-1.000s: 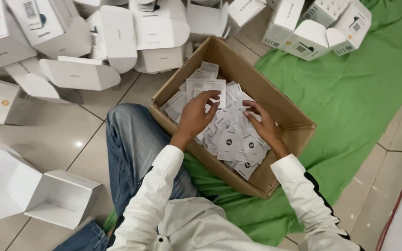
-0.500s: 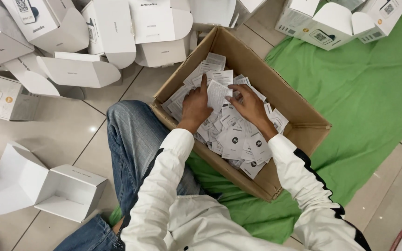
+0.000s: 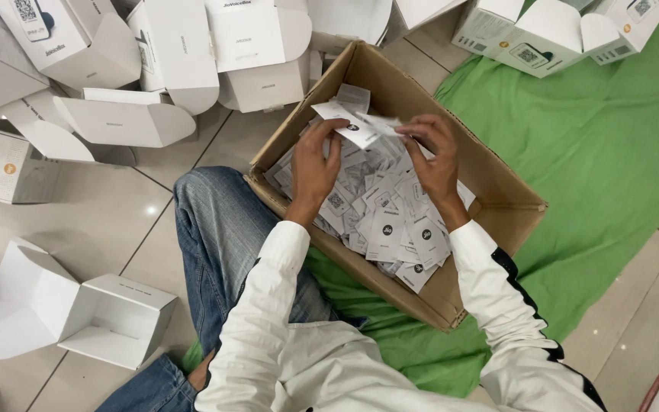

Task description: The person places informational pamphlets into product boxes for electronic devices.

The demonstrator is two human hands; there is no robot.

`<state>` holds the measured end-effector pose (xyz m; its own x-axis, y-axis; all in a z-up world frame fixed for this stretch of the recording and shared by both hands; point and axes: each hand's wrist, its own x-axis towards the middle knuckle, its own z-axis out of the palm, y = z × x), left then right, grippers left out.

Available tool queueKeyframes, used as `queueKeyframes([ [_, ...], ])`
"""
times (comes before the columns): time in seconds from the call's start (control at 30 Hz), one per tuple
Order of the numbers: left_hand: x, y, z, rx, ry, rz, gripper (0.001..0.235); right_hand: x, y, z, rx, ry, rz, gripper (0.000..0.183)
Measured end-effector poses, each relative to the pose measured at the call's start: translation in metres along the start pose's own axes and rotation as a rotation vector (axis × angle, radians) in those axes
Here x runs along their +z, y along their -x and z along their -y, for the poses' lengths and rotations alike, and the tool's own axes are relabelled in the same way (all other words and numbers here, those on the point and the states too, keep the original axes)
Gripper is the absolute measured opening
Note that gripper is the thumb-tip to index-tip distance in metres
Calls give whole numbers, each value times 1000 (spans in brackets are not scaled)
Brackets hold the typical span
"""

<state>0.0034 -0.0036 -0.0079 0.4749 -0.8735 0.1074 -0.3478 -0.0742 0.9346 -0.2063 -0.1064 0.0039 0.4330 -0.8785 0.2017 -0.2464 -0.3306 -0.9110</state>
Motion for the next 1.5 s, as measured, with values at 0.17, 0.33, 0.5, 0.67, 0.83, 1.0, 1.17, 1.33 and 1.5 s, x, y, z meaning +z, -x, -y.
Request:
queueKeyframes([
  [0.17,4,-3,4,-38,111,8,29,0,5,14,-351,320,-19,23],
  [0.33,2,-3,-1,-129,56,24,29,1,4,14,-366,293,-18,26],
  [0.5,2,-4,-3,-216,311,118,28,6,3,19,-292,85,126,21],
  [0.67,-11,-3,-34,-47,322,18,48,17,6,27,-277,142,190,18],
  [0.83,-6,-1,-4,186,207,-316,32,24,13,16,-191,247,332,21],
  [1.0,-6,-2,1,55,336,-384,21,43,22,10,-287,626,447,37],
  [1.17,-4,-3,-3,-26,295,-248,23,55,24,-8,-238,693,495,33],
  [1.33,-3,-5,-5,-108,314,-108,27,55,19,-15,-173,731,499,11],
  [1.5,-3,-5,-3,-149,266,-86,28,57,21,-15,-197,714,452,14],
])
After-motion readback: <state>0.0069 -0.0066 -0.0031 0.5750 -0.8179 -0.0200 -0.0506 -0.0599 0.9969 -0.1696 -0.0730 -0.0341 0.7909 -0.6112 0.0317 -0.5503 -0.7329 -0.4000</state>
